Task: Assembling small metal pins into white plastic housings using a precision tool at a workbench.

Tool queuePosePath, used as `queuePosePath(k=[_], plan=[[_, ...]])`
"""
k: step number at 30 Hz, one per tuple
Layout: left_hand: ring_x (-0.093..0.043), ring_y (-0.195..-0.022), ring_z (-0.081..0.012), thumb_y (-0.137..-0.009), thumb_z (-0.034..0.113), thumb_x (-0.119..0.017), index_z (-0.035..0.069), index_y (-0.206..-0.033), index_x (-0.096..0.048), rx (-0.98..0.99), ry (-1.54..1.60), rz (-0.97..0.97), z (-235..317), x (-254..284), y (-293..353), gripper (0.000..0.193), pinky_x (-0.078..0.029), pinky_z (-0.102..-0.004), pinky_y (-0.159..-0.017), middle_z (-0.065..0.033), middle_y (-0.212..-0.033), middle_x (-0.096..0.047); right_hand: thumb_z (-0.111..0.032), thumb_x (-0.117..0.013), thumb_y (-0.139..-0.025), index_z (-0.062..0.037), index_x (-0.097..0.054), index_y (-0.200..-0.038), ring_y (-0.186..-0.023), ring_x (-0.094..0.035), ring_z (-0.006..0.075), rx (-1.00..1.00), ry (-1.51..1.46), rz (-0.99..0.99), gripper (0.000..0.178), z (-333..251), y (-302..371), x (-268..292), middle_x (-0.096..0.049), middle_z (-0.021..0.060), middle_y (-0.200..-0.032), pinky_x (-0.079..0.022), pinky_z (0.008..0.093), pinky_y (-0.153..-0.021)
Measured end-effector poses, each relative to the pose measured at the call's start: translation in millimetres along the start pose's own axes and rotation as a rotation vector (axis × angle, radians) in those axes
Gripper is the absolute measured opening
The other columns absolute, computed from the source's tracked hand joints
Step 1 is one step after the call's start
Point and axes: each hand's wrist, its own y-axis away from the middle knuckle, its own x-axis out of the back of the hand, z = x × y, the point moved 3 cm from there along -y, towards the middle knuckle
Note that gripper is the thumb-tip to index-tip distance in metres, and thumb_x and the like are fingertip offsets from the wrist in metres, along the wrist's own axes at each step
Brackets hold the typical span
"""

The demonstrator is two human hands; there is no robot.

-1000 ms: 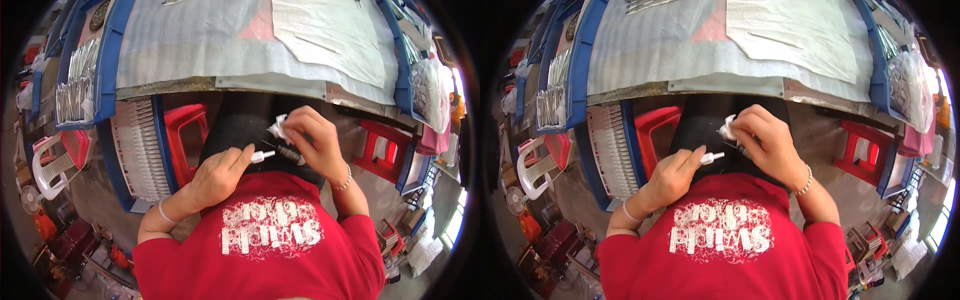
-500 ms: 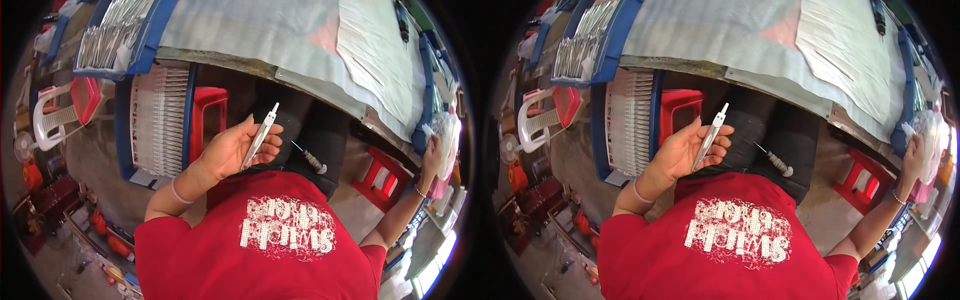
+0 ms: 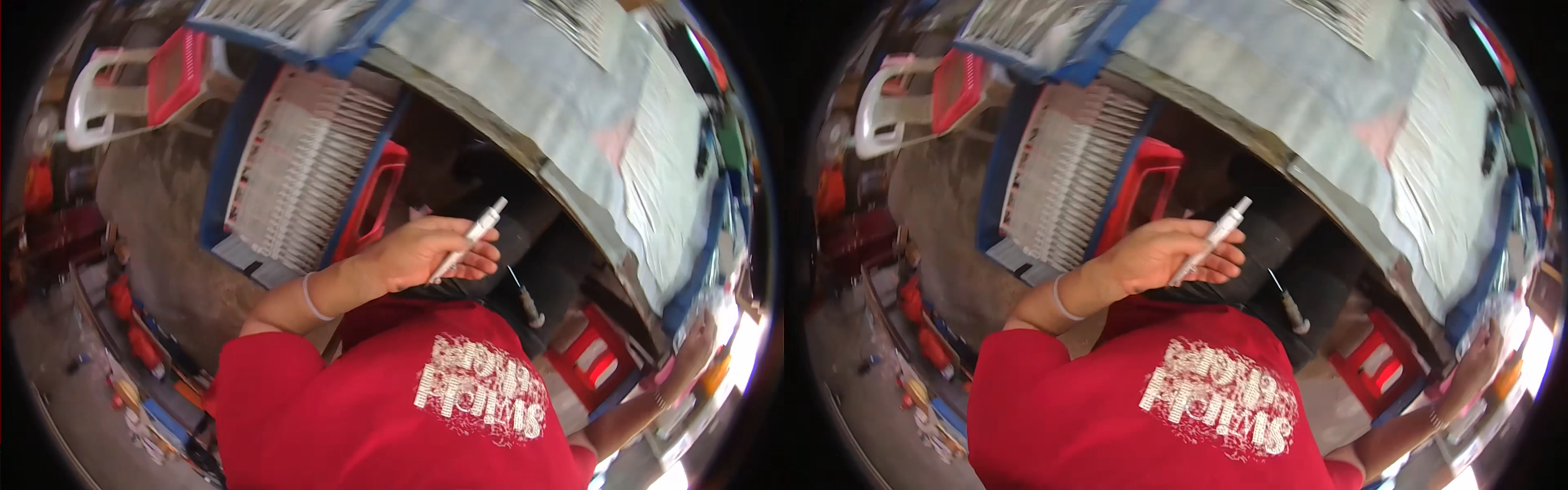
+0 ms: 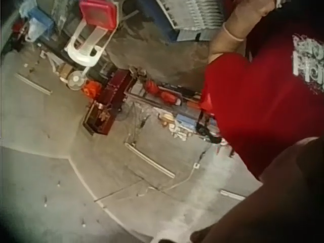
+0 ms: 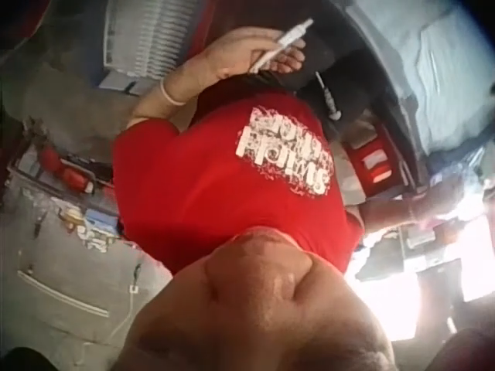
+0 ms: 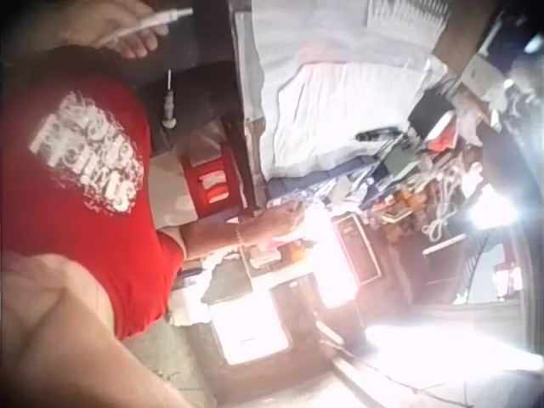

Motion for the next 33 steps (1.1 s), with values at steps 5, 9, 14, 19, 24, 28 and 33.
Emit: queuePosePath(k=[5,9,14,19,24,28,33], plan=[[-0.065,-0.087,-0.0203,-0.095,0.008,-0.045,-0.001,-0.147,-0.016,-0.065,-0.331,0.051,-9,10,20,0.06,-0.054,-0.0292,-0.076,-0.0172,-0.105,-0.062,0.008,-0.054,-0.083,-0.0015,-0.061,-0.105,-0.095,-0.063,0.0282,0.613,-0.806,-0.199,0.026,-305,9,52,-0.064,0.014,-0.107,-0.05,0.033,-0.081],[-0.066,-0.076,-0.0215,-0.091,0.0,-0.046,0.009,-0.151,0.004,-0.214,-0.778,0.073,3,22,45,0.079,-0.055,-0.0326,-0.072,-0.0166,-0.098,-0.063,-0.006,-0.063,-0.073,-0.0008,-0.058,-0.092,-0.076,-0.062,0.0266,1.219,-0.882,-0.254,0.021,-441,32,68,-0.061,0.0134,-0.092,-0.05,0.0365,-0.066],[-0.062,-0.089,-0.018,-0.085,-0.009,-0.05,0.006,-0.151,-0.002,-0.179,-0.742,0.15,24,62,109,0.083,-0.05,-0.0294,-0.083,-0.014,-0.099,-0.062,-0.007,-0.063,-0.071,-0.0046,-0.054,-0.085,-0.075,-0.062,0.0302,1.598,-0.903,-0.522,0.016,-532,32,87,-0.059,0.0122,-0.08,-0.05,0.0384,-0.064],[-0.05,-0.115,-0.0211,-0.086,0.006,-0.06,0.004,-0.146,-0.025,-0.698,-1.053,0.871,51,131,219,0.069,-0.046,-0.0332,-0.091,-0.0136,-0.131,-0.048,-0.006,-0.061,-0.08,-0.0027,-0.055,-0.085,-0.075,-0.062,0.0348,1.59,-1.055,-0.661,0.008,-613,23,82,-0.059,0.0166,-0.076,-0.048,0.0457,-0.064],[-0.048,-0.118,-0.04,-0.084,0.003,-0.058,0.0,-0.131,-0.046,-0.937,-1.26,1.821,40,185,309,0.049,-0.04,-0.0411,-0.1,-0.0232,-0.13,-0.045,-0.004,-0.064,-0.083,0.0015,-0.06,-0.09,-0.062,-0.055,0.0107,1.286,-1.413,-0.946,0.01,-707,58,49,-0.06,0.006,-0.068,-0.043,0.0275,-0.056],[-0.046,-0.118,-0.0406,-0.082,0.001,-0.059,0.0,-0.13,-0.047,-0.905,-1.462,1.917,9,212,304,0.049,-0.038,-0.0447,-0.101,-0.0236,-0.131,-0.042,-0.006,-0.066,-0.081,0.0007,-0.062,-0.092,-0.065,-0.059,0.0103,1.1,-1.417,-1.059,0.013,-776,113,33,-0.063,0.0066,-0.071,-0.047,0.026,-0.058],[-0.041,-0.122,-0.0422,-0.082,0.002,-0.06,-0.001,-0.129,-0.047,-0.889,-1.496,1.924,-4,224,298,0.049,-0.035,-0.048,-0.103,-0.0224,-0.132,-0.041,-0.008,-0.067,-0.079,0.0002,-0.063,-0.092,-0.066,-0.065,0.0172,1.039,-1.32,-1.039,0.016,-816,154,20,-0.067,0.0106,-0.074,-0.05,0.0296,-0.06]])
